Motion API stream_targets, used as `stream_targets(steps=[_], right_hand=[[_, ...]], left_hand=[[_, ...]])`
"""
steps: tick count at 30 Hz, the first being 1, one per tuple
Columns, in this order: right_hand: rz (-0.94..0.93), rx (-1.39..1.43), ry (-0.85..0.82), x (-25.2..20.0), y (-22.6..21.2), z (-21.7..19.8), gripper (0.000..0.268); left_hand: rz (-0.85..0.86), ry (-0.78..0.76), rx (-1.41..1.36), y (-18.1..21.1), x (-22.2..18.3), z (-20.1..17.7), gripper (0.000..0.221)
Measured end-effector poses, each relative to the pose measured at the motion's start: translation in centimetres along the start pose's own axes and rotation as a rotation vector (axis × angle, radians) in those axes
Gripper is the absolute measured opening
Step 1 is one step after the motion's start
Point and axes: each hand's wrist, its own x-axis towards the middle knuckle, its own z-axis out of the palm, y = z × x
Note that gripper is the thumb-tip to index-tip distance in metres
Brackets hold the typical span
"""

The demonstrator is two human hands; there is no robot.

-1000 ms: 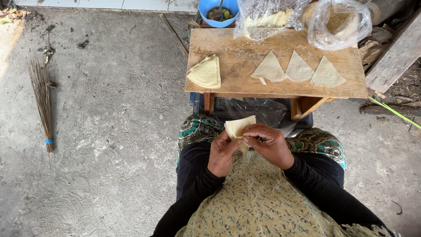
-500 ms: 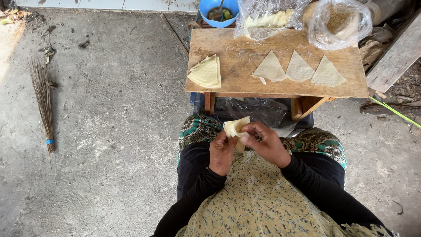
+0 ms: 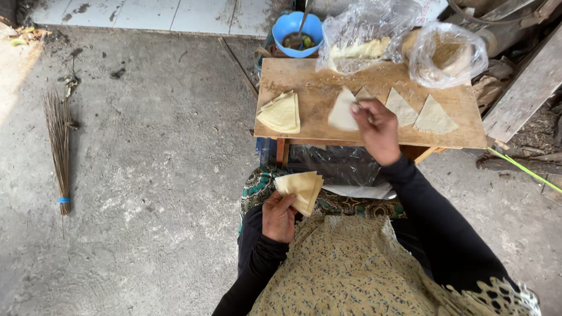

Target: The person prepares food items by placing spoonfuls of filling onto thin pastry sheets on a wooden board and folding the sheets into triangular shapes.

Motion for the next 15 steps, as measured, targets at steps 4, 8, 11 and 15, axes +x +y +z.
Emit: stream_targets(steps=[4,8,11,15], right_hand=[[-0.588,-0.677,-0.174,3.3,1.4,3.0,0.007],[-0.621,-0.803,-0.226,0.4,1.1,5.4,0.010],[-0.652,-0.842,-0.161,-1.5,-0.3,5.7,0.033],[-0.425,-0.481,-0.306,-4.6,-5.3,5.5,0.012]], left_hand=[[-0.010,0.012,0.009,0.0,0.0,-0.8,0.021],[-0.008,0.019,-0.037,0.5,0.2,-1.3,0.022],[0.017,-0.026,0.015,0.3,0.2,-1.1,0.020],[-0.010,-0.032,0.017,0.6,0.0,0.7,0.025]])
